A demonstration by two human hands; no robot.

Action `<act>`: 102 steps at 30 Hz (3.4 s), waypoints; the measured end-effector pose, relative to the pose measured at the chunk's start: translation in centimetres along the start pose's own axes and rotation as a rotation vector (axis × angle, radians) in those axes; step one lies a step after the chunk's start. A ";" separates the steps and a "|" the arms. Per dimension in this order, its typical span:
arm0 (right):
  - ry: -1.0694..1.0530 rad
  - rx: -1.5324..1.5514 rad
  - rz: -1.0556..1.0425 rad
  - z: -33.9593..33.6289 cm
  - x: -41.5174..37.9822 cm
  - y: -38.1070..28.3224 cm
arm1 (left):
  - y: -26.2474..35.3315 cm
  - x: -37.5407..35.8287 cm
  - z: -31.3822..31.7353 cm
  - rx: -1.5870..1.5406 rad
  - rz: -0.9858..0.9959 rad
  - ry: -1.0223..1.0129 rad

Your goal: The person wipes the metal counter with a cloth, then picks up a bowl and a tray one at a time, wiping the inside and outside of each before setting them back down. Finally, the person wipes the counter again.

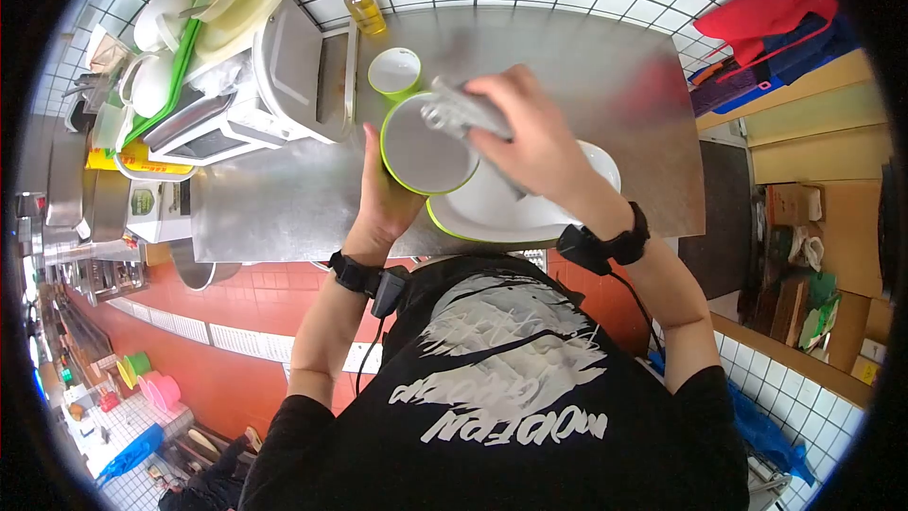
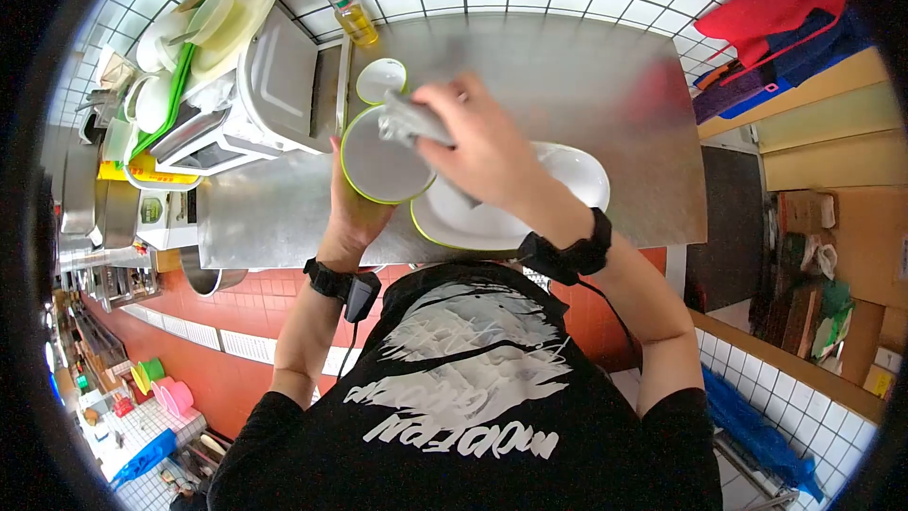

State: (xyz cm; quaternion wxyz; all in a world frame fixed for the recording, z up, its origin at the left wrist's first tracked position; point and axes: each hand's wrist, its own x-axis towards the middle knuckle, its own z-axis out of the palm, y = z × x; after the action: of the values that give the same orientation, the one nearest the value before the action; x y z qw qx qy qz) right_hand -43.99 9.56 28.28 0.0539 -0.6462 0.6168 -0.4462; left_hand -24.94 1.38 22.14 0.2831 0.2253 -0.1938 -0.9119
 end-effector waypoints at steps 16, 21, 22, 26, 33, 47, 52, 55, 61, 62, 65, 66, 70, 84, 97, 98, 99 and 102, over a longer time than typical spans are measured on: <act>-0.783 -0.255 -0.250 0.2 -0.8 0.0 | -0.6 0.5 -0.2 0.254 -0.090 0.064; -0.467 -0.600 -0.530 0.8 -0.8 0.2 | -0.6 0.7 -0.3 0.069 -0.412 0.069; -0.325 -0.517 -0.674 1.4 -0.9 0.5 | -0.8 0.6 -0.3 0.068 -0.401 0.071; -0.442 -0.563 -0.585 1.9 -2.0 2.2 | -0.7 0.9 -0.2 0.130 -0.352 0.010; -0.519 0.241 0.362 4.7 -3.1 3.6 | -1.3 2.6 -0.4 0.571 0.176 0.212; -0.699 -0.109 -0.133 1.6 -2.7 3.9 | -2.1 2.3 -3.0 0.348 0.074 0.338; -0.467 -0.095 0.390 1.2 -3.0 9.5 | -1.2 0.5 -4.4 0.093 -0.139 0.197; -0.415 0.111 0.505 3.6 -5.2 11.1 | -1.8 1.2 -4.1 -0.114 -0.218 0.066; -0.391 0.630 0.880 6.1 -6.8 10.9 | -5.0 5.1 -6.6 0.240 0.041 0.328; -0.376 0.710 0.931 6.1 -6.9 11.2 | -5.3 5.4 -6.7 0.406 0.088 0.519; -0.356 0.674 0.959 6.9 -7.5 12.3 | -3.8 3.4 -4.1 0.536 0.020 0.376; -0.350 0.673 0.960 6.9 -7.4 12.3 | -3.2 2.8 -3.4 0.538 0.018 0.372; -0.355 0.580 0.875 6.8 -7.0 12.2 | -1.9 3.1 -5.2 0.903 -0.149 0.270; -0.207 0.752 1.031 -2.3 -14.5 13.9 | 8.5 18.3 -10.9 1.185 0.278 0.698; 0.481 1.022 1.149 -9.6 -24.8 11.1 | 6.9 23.0 -16.6 1.416 0.175 0.821; 0.543 1.054 1.173 -9.4 -24.4 10.8 | 7.1 23.7 -18.0 1.418 0.168 0.791; 0.603 1.085 1.197 -9.3 -24.1 10.5 | 7.0 24.0 -18.4 1.427 0.180 0.830; 0.576 1.252 1.269 -8.9 -24.6 11.3 | 6.9 23.1 -18.4 1.191 0.129 0.791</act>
State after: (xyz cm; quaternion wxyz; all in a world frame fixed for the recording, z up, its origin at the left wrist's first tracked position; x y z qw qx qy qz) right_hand -54.30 31.98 14.00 0.4706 0.0931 0.4911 -0.7271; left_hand -29.49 -22.00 3.37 0.2145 0.6432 -0.5543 -0.4827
